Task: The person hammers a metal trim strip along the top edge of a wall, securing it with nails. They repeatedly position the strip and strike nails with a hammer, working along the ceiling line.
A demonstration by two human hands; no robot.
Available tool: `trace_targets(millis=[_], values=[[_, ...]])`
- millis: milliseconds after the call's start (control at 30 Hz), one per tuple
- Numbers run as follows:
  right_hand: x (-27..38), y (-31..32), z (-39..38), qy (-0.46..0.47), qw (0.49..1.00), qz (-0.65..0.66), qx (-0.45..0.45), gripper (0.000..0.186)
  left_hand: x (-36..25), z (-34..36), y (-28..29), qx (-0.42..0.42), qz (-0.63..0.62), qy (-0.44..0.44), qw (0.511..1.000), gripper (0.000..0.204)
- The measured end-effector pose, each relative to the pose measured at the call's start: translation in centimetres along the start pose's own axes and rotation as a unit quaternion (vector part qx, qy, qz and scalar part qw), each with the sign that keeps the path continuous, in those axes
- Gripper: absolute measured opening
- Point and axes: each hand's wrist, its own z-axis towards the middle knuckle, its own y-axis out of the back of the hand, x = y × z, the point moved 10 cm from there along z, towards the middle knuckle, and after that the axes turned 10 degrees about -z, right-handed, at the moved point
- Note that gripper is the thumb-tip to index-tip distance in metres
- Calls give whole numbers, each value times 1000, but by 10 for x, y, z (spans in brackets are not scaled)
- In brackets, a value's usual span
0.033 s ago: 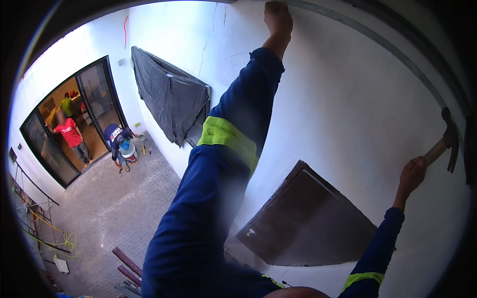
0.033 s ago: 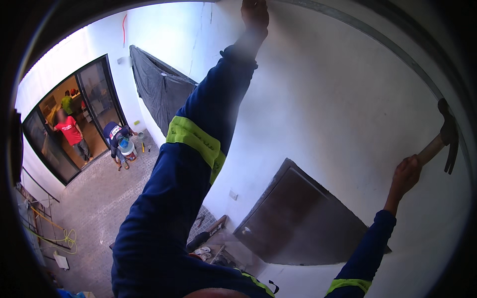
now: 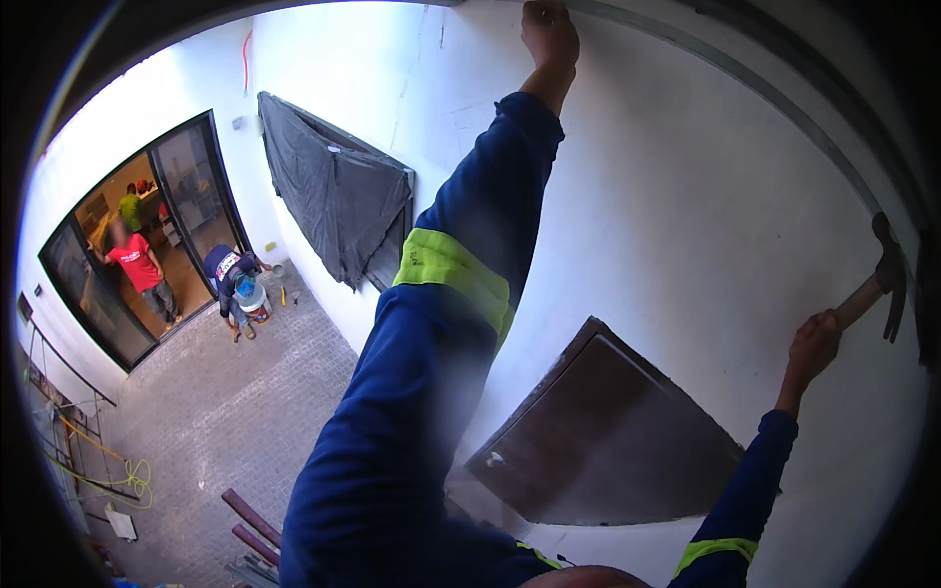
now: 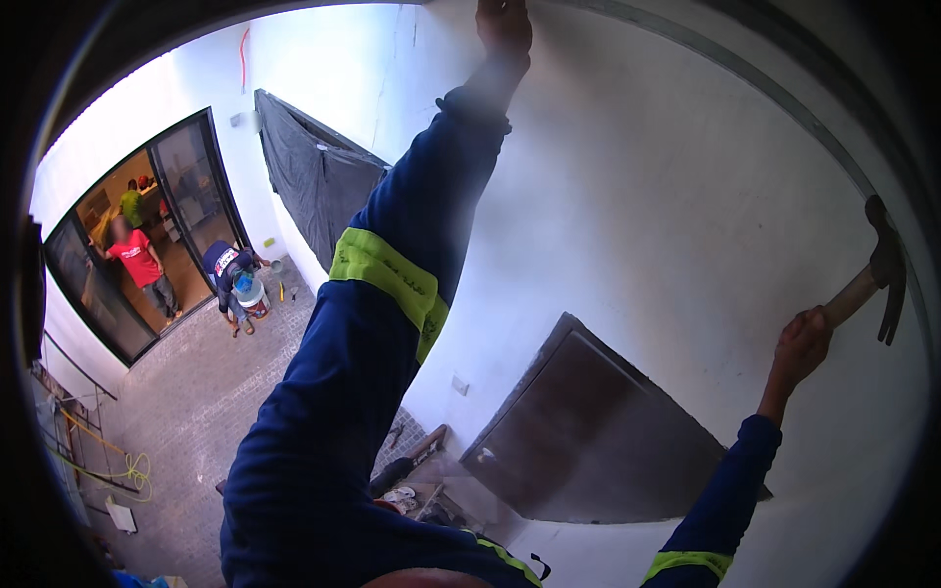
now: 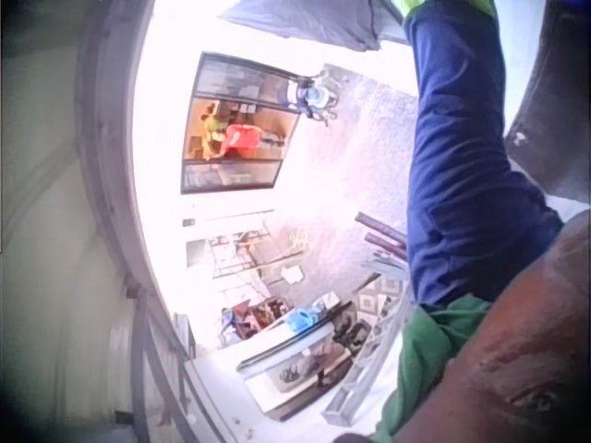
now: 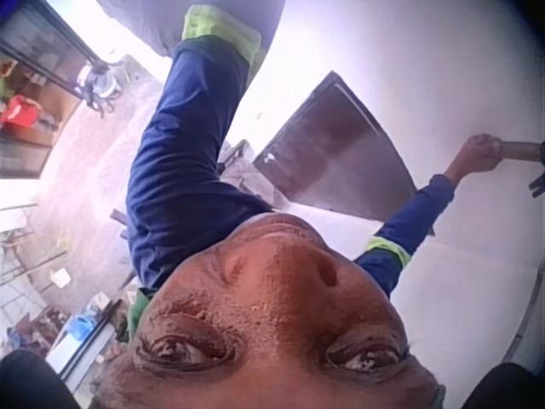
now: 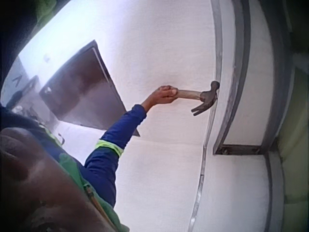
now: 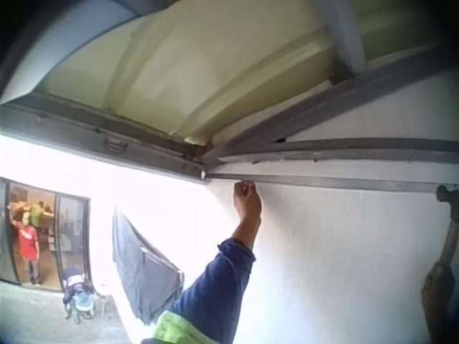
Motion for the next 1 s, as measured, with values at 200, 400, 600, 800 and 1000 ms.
trace_targets(millis=[200, 400, 600, 800, 1000], values=[[1, -3, 2, 29, 999, -13, 28, 38, 9, 7, -3, -17, -76, -1, 997, 16], [-1, -10, 6, 73, 995, -52, 46, 36, -8, 7, -5, -23, -38, -27, 999, 13], [8, -18, -1, 164, 978, -114, 62, 40, -16, 4, -7, 6, 15, -85, 996, 11], [8, -20, -3, 149, 983, -69, 80, 37, -75, -15, -3, 32, 187, -347, 918, 11], [11, -21, -5, 167, 979, -86, 79, 36, -104, -15, -38, 235, 188, -443, 844, 11]])
